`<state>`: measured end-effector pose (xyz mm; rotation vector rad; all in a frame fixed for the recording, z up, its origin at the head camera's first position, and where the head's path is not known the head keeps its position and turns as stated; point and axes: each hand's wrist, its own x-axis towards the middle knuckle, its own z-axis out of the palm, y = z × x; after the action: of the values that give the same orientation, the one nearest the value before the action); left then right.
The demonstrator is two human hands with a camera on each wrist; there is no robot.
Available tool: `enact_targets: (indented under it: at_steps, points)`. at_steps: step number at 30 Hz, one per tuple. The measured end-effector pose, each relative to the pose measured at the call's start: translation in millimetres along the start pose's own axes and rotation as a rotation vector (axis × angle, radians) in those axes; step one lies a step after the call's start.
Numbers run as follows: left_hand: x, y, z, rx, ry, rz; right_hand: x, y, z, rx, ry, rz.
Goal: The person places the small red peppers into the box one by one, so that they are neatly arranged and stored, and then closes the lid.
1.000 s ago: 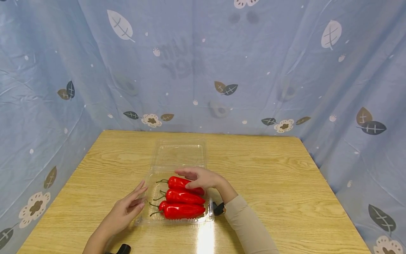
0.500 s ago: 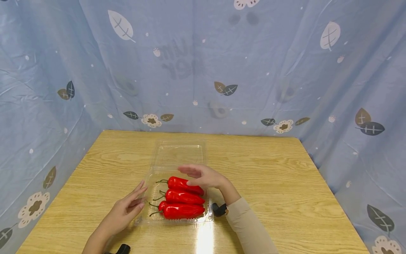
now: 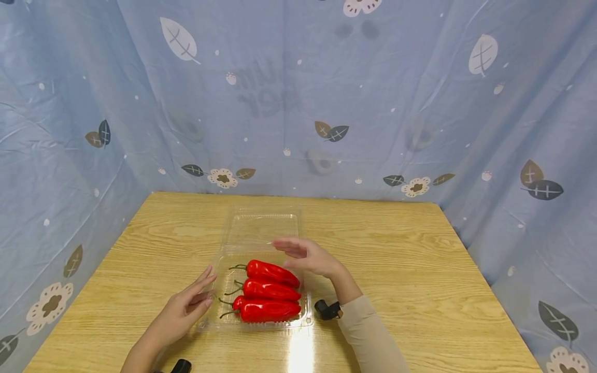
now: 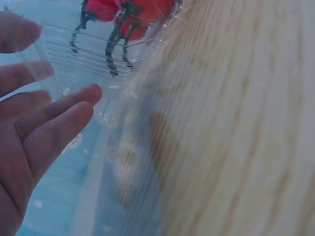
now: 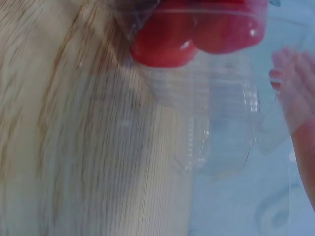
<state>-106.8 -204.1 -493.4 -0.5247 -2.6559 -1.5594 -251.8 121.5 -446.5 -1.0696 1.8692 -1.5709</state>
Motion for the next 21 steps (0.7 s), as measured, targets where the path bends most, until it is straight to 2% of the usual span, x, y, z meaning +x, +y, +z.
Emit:
enact_targets:
  at_steps: [8, 16, 21]
  points:
    - [0.0, -0.6, 0.1, 0.011, 0.003, -0.002, -8.4, 1.5, -7.6, -0.005, 0.056, -0.028]
    - [0.2, -1.5, -0.8, 0.013, 0.007, 0.008, -14.8, 3.3, -13.2, -0.027, 0.161, -0.032]
    - [0.0, -1.6, -0.5, 0.007, 0.003, 0.008, -16.5, 7.9, -17.3, 0.000, 0.219, -0.020]
